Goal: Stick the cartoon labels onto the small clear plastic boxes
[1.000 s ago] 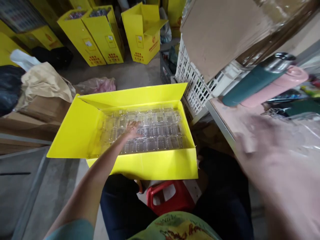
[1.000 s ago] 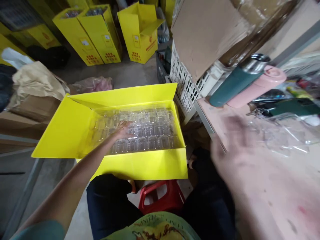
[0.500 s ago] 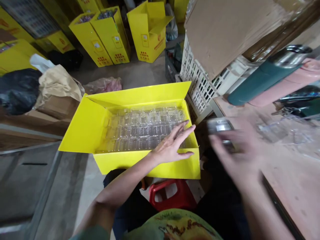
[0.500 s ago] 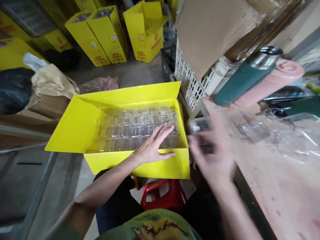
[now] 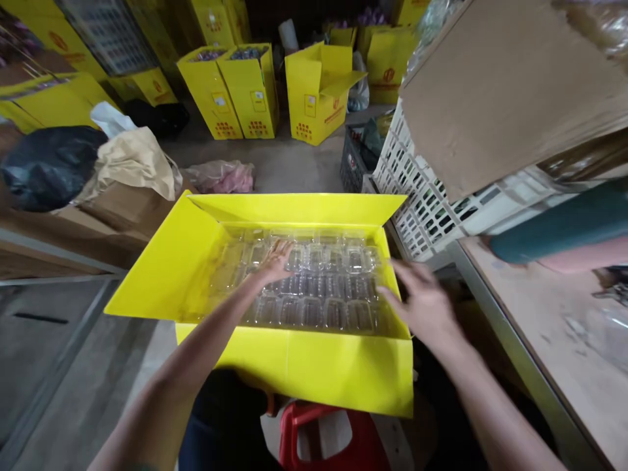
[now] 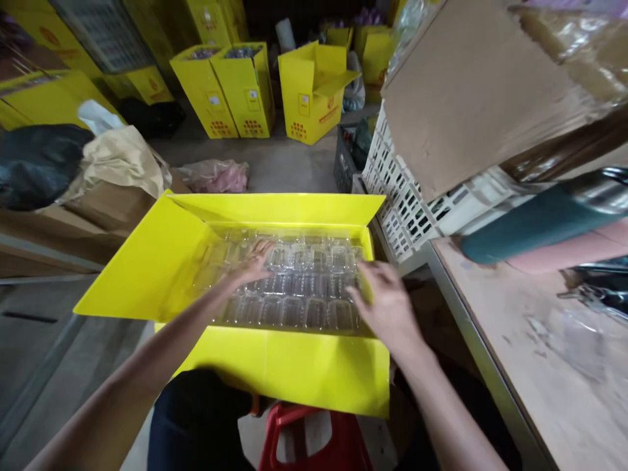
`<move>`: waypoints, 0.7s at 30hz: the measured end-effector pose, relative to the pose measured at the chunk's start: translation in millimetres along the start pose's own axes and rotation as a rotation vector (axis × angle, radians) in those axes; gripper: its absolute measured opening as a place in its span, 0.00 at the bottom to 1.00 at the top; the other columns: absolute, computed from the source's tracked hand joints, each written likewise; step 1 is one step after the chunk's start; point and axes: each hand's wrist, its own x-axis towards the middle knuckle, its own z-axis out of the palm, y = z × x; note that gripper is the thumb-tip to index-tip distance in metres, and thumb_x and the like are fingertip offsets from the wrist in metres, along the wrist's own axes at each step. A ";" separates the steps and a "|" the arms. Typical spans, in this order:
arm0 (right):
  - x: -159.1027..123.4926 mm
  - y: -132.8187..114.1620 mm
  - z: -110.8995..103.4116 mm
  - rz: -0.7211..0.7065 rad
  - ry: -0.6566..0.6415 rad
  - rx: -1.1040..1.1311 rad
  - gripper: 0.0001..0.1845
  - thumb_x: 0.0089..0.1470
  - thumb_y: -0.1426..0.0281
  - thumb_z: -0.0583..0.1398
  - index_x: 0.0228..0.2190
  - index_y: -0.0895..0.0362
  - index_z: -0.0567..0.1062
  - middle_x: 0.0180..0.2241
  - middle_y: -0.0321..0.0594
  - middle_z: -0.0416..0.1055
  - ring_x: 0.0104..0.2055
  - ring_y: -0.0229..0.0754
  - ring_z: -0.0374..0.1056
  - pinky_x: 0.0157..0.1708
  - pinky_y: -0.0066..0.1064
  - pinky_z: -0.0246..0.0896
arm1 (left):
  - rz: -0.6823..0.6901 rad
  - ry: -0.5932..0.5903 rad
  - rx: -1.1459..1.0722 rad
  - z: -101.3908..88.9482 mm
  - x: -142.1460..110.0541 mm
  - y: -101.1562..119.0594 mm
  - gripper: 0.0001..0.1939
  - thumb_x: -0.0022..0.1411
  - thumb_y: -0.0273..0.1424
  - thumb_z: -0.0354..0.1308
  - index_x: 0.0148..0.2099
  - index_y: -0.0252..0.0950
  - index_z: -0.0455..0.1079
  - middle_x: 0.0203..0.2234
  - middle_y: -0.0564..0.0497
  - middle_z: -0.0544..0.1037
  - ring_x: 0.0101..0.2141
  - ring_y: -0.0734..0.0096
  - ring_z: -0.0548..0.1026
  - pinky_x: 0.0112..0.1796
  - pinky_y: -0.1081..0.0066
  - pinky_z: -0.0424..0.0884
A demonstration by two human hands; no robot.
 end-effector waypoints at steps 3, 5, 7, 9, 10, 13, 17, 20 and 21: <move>58.7 10.8 62.2 0.131 -0.295 -0.113 0.47 0.49 0.60 0.70 0.65 0.54 0.58 0.64 0.56 0.57 0.66 0.64 0.53 0.62 0.59 0.53 | 0.027 -0.138 0.065 11.6 45.9 -4.4 0.66 0.38 0.38 0.76 0.72 0.40 0.41 0.70 0.34 0.47 0.68 0.35 0.42 0.64 0.40 0.41; 91.2 26.5 98.3 0.190 -0.423 -0.162 0.61 0.37 0.63 0.76 0.67 0.52 0.53 0.66 0.59 0.52 0.67 0.72 0.48 0.60 0.65 0.48 | 0.039 -0.190 0.105 21.7 64.7 -6.0 0.70 0.34 0.38 0.77 0.72 0.41 0.39 0.70 0.31 0.46 0.67 0.30 0.47 0.62 0.36 0.42; 109.1 44.3 122.5 0.204 -0.528 -0.191 0.67 0.32 0.69 0.77 0.68 0.50 0.51 0.67 0.59 0.49 0.68 0.72 0.45 0.61 0.63 0.46 | 0.057 -0.205 0.143 31.5 73.7 -5.8 0.69 0.36 0.36 0.77 0.73 0.43 0.38 0.70 0.29 0.43 0.66 0.29 0.48 0.61 0.37 0.44; 113.6 57.8 136.5 0.190 -0.599 -0.206 0.66 0.36 0.72 0.75 0.68 0.46 0.47 0.69 0.57 0.45 0.69 0.68 0.43 0.63 0.59 0.44 | 0.082 -0.205 0.169 39.9 77.2 -3.3 0.67 0.40 0.35 0.76 0.73 0.45 0.35 0.70 0.30 0.41 0.66 0.29 0.49 0.61 0.39 0.47; 113.2 61.6 141.2 0.187 -0.621 -0.212 0.65 0.39 0.72 0.74 0.68 0.44 0.44 0.70 0.56 0.43 0.70 0.67 0.42 0.63 0.59 0.42 | 0.095 -0.208 0.174 43.6 78.5 -1.1 0.67 0.41 0.35 0.75 0.73 0.46 0.34 0.70 0.31 0.41 0.66 0.30 0.51 0.61 0.40 0.49; 111.7 62.5 152.5 0.189 -0.656 -0.226 0.64 0.45 0.70 0.71 0.68 0.39 0.36 0.71 0.54 0.37 0.69 0.71 0.41 0.62 0.67 0.35 | 0.131 -0.223 0.169 53.4 85.1 8.0 0.69 0.40 0.39 0.75 0.73 0.47 0.31 0.69 0.32 0.44 0.62 0.29 0.58 0.59 0.42 0.55; 116.0 55.1 164.2 0.172 -0.666 -0.226 0.56 0.52 0.67 0.67 0.68 0.38 0.39 0.71 0.50 0.37 0.70 0.69 0.39 0.63 0.65 0.28 | 0.150 -0.219 0.148 62.6 94.0 20.7 0.61 0.47 0.38 0.70 0.72 0.53 0.33 0.69 0.37 0.47 0.57 0.37 0.68 0.54 0.47 0.65; 116.8 52.7 166.7 0.169 -0.658 -0.217 0.56 0.51 0.67 0.68 0.68 0.39 0.39 0.71 0.50 0.38 0.70 0.69 0.38 0.64 0.63 0.27 | 0.147 -0.181 0.148 64.7 93.0 26.2 0.54 0.50 0.37 0.67 0.71 0.53 0.39 0.68 0.40 0.47 0.58 0.39 0.66 0.56 0.48 0.64; 116.5 52.4 166.3 0.167 -0.652 -0.210 0.56 0.51 0.67 0.68 0.68 0.40 0.40 0.71 0.50 0.39 0.70 0.69 0.38 0.64 0.63 0.27 | 0.145 -0.169 0.150 64.6 91.9 27.2 0.53 0.50 0.37 0.67 0.71 0.52 0.40 0.68 0.40 0.48 0.58 0.40 0.66 0.56 0.49 0.64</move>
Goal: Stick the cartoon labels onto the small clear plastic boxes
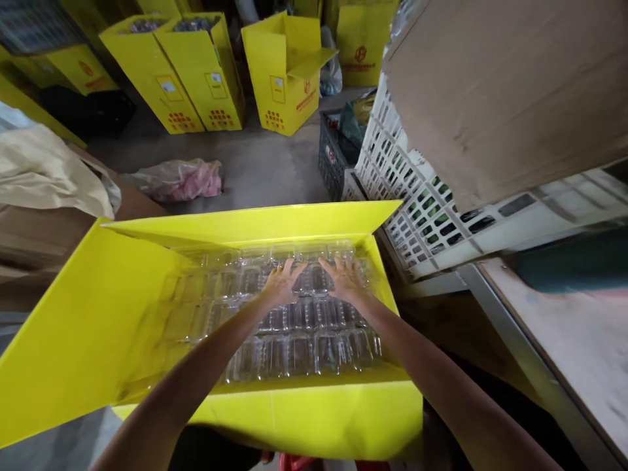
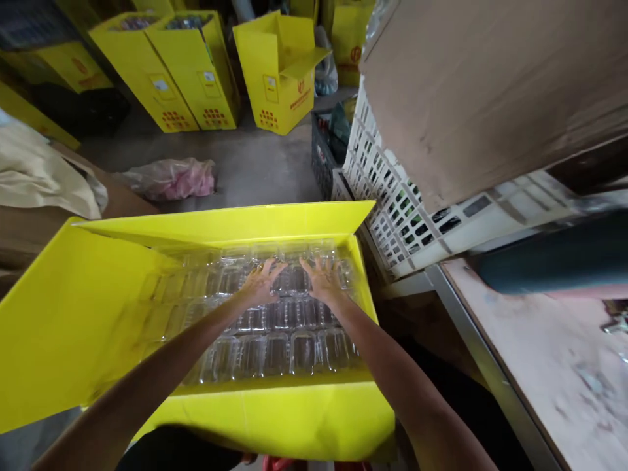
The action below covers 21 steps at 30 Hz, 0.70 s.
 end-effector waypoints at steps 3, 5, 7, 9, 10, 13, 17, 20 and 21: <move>-2.5 -0.5 -3.8 -0.026 0.032 0.026 0.50 0.53 0.67 0.66 0.68 0.41 0.47 0.70 0.51 0.43 0.70 0.67 0.40 0.64 0.61 0.31 | -0.021 0.029 0.009 -2.2 -2.5 2.1 0.51 0.50 0.36 0.67 0.70 0.49 0.44 0.66 0.40 0.51 0.57 0.43 0.68 0.54 0.52 0.67; -5.8 -2.5 -9.4 -0.052 0.059 0.040 0.45 0.54 0.69 0.66 0.67 0.44 0.52 0.70 0.52 0.45 0.70 0.66 0.42 0.64 0.58 0.37 | -0.032 0.054 0.016 -5.6 -4.7 3.6 0.50 0.50 0.35 0.66 0.70 0.49 0.45 0.66 0.41 0.51 0.58 0.45 0.67 0.55 0.55 0.67; -14.1 -7.1 -17.1 -0.080 0.084 0.045 0.42 0.54 0.72 0.65 0.66 0.46 0.56 0.69 0.52 0.46 0.69 0.64 0.44 0.63 0.54 0.44 | -0.033 0.080 0.020 -10.4 -10.6 7.0 0.49 0.51 0.35 0.65 0.70 0.50 0.46 0.66 0.43 0.52 0.58 0.47 0.67 0.56 0.56 0.67; -30.3 -14.6 -26.5 -0.102 0.106 0.040 0.38 0.57 0.72 0.64 0.65 0.48 0.59 0.69 0.51 0.48 0.69 0.61 0.48 0.62 0.52 0.50 | -0.021 0.104 0.022 -15.3 -22.6 12.8 0.46 0.52 0.35 0.63 0.70 0.51 0.47 0.66 0.45 0.53 0.58 0.46 0.67 0.55 0.56 0.68; -40.9 -19.3 -31.8 -0.111 0.118 0.034 0.35 0.58 0.71 0.62 0.64 0.48 0.60 0.68 0.50 0.49 0.68 0.60 0.50 0.61 0.52 0.52 | -0.009 0.114 0.024 -17.4 -30.6 16.0 0.45 0.52 0.35 0.62 0.69 0.51 0.48 0.66 0.45 0.53 0.59 0.44 0.67 0.53 0.55 0.69; -73.2 -35.7 -52.6 -0.129 0.173 -0.001 0.27 0.63 0.65 0.59 0.62 0.53 0.63 0.65 0.47 0.56 0.64 0.57 0.57 0.59 0.57 0.56 | 0.029 0.170 0.028 -24.3 -54.5 19.9 0.43 0.54 0.34 0.58 0.70 0.51 0.46 0.65 0.44 0.56 0.60 0.38 0.64 0.50 0.48 0.72; -113.9 -52.6 -98.6 -0.155 0.308 -0.083 0.20 0.65 0.69 0.53 0.56 0.42 0.69 0.63 0.37 0.61 0.62 0.53 0.57 0.54 0.51 0.60 | -0.010 0.332 -0.064 -57.7 -76.7 27.6 0.50 0.49 0.45 0.59 0.64 0.78 0.31 0.66 0.64 0.53 0.59 0.42 0.66 0.50 0.42 0.71; -172.2 -53.2 -138.5 -0.128 0.459 -0.145 0.22 0.65 0.74 0.49 0.54 0.43 0.70 0.61 0.37 0.62 0.61 0.55 0.55 0.52 0.53 0.59 | 0.077 0.459 -0.093 -106.9 -101.4 71.3 0.49 0.46 0.49 0.59 0.60 0.86 0.29 0.66 0.74 0.44 0.58 0.41 0.66 0.49 0.39 0.71; -199.3 -48.1 -149.3 -0.098 0.510 -0.161 0.23 0.65 0.76 0.48 0.55 0.45 0.70 0.60 0.40 0.62 0.60 0.56 0.54 0.51 0.55 0.58 | 0.120 0.492 -0.084 -123.1 -109.6 95.1 0.48 0.47 0.48 0.59 0.62 0.83 0.33 0.66 0.70 0.45 0.57 0.41 0.66 0.50 0.39 0.70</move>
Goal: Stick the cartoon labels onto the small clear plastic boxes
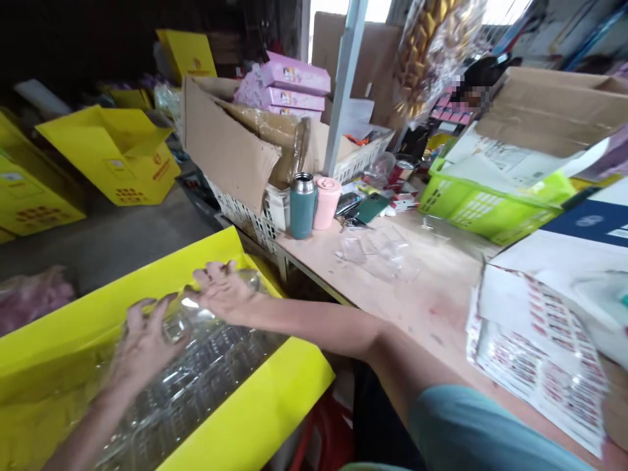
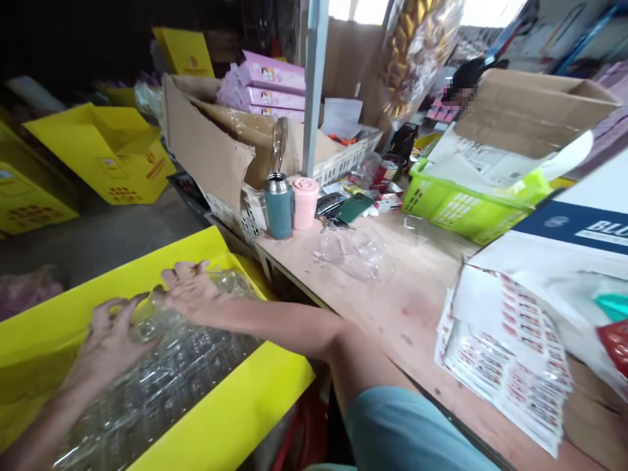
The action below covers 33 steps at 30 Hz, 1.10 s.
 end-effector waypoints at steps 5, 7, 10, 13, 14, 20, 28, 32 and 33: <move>-135.6 72.8 -80.7 0.289 0.150 -0.119 0.27 0.61 0.78 0.52 0.60 0.51 0.66 0.57 0.52 0.61 0.57 0.61 0.55 0.48 0.55 0.60 | 0.273 -0.031 -0.115 -13.6 28.8 155.9 0.45 0.50 0.38 0.65 0.67 0.53 0.51 0.60 0.47 0.55 0.55 0.46 0.68 0.53 0.52 0.72; -186.3 115.0 -91.0 0.495 0.114 -0.145 0.31 0.57 0.77 0.58 0.61 0.47 0.66 0.56 0.50 0.63 0.56 0.58 0.57 0.50 0.50 0.60 | 0.336 -0.096 -0.230 10.7 45.5 217.3 0.47 0.48 0.36 0.67 0.68 0.51 0.51 0.61 0.46 0.54 0.54 0.48 0.70 0.53 0.55 0.72; -237.7 174.2 -89.7 0.690 0.094 -0.180 0.30 0.56 0.72 0.61 0.60 0.45 0.68 0.54 0.50 0.66 0.57 0.59 0.57 0.52 0.52 0.59 | 0.411 -0.190 -0.427 55.5 66.8 299.0 0.52 0.51 0.34 0.67 0.71 0.43 0.43 0.65 0.39 0.51 0.61 0.42 0.63 0.58 0.52 0.65; -262.9 218.4 -86.8 0.824 0.092 -0.186 0.27 0.58 0.73 0.57 0.59 0.53 0.70 0.58 0.59 0.64 0.60 0.67 0.55 0.51 0.65 0.54 | 0.463 -0.194 -0.500 89.0 77.7 355.9 0.51 0.55 0.32 0.65 0.72 0.39 0.38 0.70 0.38 0.45 0.69 0.47 0.42 0.65 0.53 0.53; -267.2 229.9 -88.1 0.877 0.085 -0.176 0.27 0.58 0.73 0.56 0.59 0.58 0.70 0.58 0.65 0.63 0.60 0.71 0.56 0.49 0.69 0.52 | 0.457 -0.198 -0.506 96.2 79.9 365.1 0.53 0.54 0.33 0.66 0.73 0.38 0.37 0.71 0.37 0.42 0.70 0.48 0.39 0.65 0.53 0.52; -242.1 233.6 -95.3 0.891 0.547 -0.160 0.34 0.53 0.67 0.62 0.61 0.55 0.66 0.60 0.63 0.62 0.65 0.72 0.52 0.49 0.72 0.50 | 0.461 0.183 -0.662 99.7 71.1 273.9 0.42 0.63 0.41 0.58 0.72 0.48 0.40 0.71 0.44 0.42 0.69 0.51 0.44 0.65 0.50 0.52; -23.2 64.2 81.6 0.326 -0.013 0.465 0.23 0.59 0.71 0.61 0.55 0.58 0.70 0.51 0.48 0.72 0.49 0.46 0.72 0.51 0.39 0.68 | -0.206 -0.068 -0.148 105.1 63.9 -4.2 0.43 0.54 0.38 0.67 0.68 0.38 0.53 0.60 0.35 0.64 0.63 0.41 0.59 0.60 0.44 0.56; 54.8 72.0 171.4 0.418 -0.157 0.401 0.19 0.62 0.64 0.60 0.53 0.58 0.70 0.53 0.46 0.69 0.51 0.48 0.70 0.49 0.47 0.69 | -0.201 -0.313 -0.044 133.9 78.3 -59.4 0.63 0.36 0.48 0.75 0.70 0.40 0.48 0.67 0.34 0.55 0.67 0.32 0.48 0.62 0.44 0.48; 64.3 77.9 185.6 0.433 -0.184 0.384 0.20 0.62 0.63 0.60 0.53 0.58 0.70 0.53 0.46 0.69 0.50 0.48 0.70 0.48 0.46 0.69 | -0.196 -0.352 -0.022 140.4 83.0 -66.7 0.64 0.36 0.50 0.74 0.70 0.39 0.46 0.67 0.33 0.53 0.67 0.32 0.46 0.62 0.44 0.47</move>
